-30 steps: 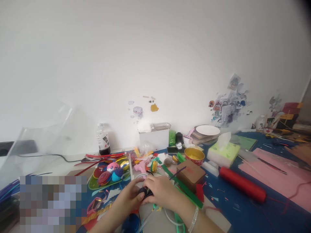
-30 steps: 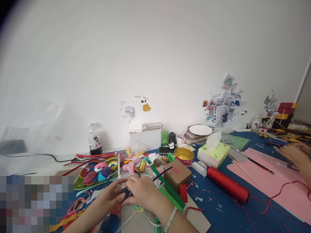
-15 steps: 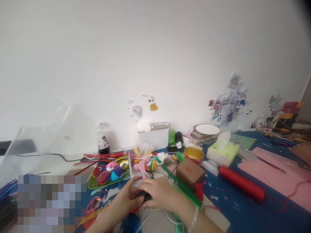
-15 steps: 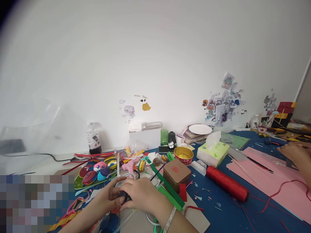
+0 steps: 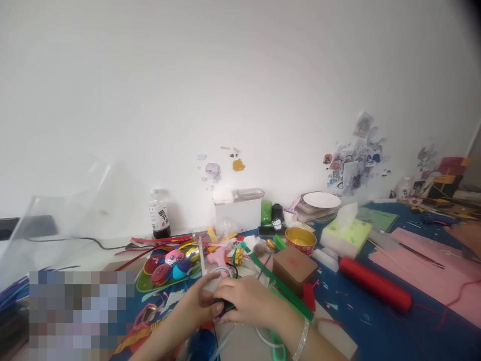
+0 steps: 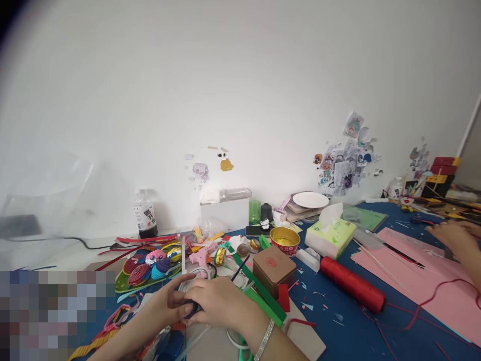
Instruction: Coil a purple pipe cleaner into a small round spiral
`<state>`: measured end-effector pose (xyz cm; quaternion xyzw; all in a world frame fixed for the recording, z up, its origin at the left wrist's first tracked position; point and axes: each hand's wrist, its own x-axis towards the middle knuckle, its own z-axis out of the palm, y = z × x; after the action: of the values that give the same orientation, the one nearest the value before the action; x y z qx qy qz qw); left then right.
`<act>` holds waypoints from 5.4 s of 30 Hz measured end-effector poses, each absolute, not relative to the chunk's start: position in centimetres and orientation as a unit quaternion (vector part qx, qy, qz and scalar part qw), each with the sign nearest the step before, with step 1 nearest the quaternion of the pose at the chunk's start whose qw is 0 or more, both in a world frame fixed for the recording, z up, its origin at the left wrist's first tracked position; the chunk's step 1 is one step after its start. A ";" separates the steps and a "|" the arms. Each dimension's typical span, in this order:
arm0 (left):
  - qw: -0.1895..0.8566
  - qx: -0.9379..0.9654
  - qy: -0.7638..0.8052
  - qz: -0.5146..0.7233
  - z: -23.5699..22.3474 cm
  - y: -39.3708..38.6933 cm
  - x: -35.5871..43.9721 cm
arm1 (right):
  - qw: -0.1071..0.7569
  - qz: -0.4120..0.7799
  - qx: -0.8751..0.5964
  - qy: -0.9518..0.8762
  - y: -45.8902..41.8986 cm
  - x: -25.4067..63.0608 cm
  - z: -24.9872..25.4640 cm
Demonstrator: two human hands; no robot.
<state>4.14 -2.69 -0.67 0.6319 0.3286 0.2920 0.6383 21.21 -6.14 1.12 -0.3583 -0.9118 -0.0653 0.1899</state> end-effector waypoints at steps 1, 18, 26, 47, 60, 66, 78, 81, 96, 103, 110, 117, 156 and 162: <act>0.640 0.632 0.328 0.289 -0.7 -2.6 4.1 | 0.189 -0.065 -0.359 -0.912 -6.2 21.2 1.1; 0.660 0.627 0.313 0.270 -1.6 -2.2 4.0 | 0.182 -0.070 -0.370 -0.908 -5.9 21.2 0.8; 0.639 0.641 0.338 0.258 -0.4 -3.0 3.9 | 0.166 -0.069 -0.382 -0.906 -6.2 21.3 1.3; 0.648 0.671 0.274 0.237 -2.2 -1.9 2.9 | 0.148 -0.045 -0.360 -0.920 -6.3 21.7 1.6; 0.625 0.674 0.296 0.261 -1.9 -1.9 3.3 | 0.172 -0.023 -0.369 -0.913 -5.8 22.0 1.3; 0.627 0.676 0.283 0.265 -2.2 -2.2 3.6 | 0.148 -0.072 -0.368 -0.915 -5.9 21.6 1.4; 0.609 0.675 0.309 0.280 -1.8 -1.8 3.6 | 0.159 -0.114 -0.369 -0.908 -5.6 21.5 0.6; 0.613 0.672 0.320 0.267 -2.2 -1.6 3.5 | 0.143 -0.138 -0.374 -0.906 -5.6 21.4 0.4; 0.624 0.666 0.295 0.281 -1.4 -1.9 3.6 | 0.208 -0.096 -0.428 -0.874 -5.3 20.8 0.0; 0.613 0.680 0.323 0.242 -1.2 -2.3 3.1 | 0.174 -0.030 -0.365 -0.914 -6.0 21.6 1.4; 0.647 0.638 0.320 0.270 -1.1 -2.6 4.0 | 0.193 -0.041 -0.427 -0.883 -5.5 21.5 0.7; 0.636 0.650 0.346 0.232 0.2 -3.1 3.3 | 0.226 0.052 -0.355 -0.906 -5.9 22.0 1.4; 0.658 0.624 0.374 0.195 2.0 -4.1 3.3 | 0.223 0.055 -0.353 -0.907 -6.1 21.6 1.6; 0.656 0.626 0.370 0.203 1.9 -4.4 3.3 | 0.240 0.035 -0.402 -0.883 -5.7 21.4 0.9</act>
<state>3.33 -4.42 1.93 0.6261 0.3699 0.2033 0.6556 21.45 -5.72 0.85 -0.4020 -0.8830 0.0347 0.2397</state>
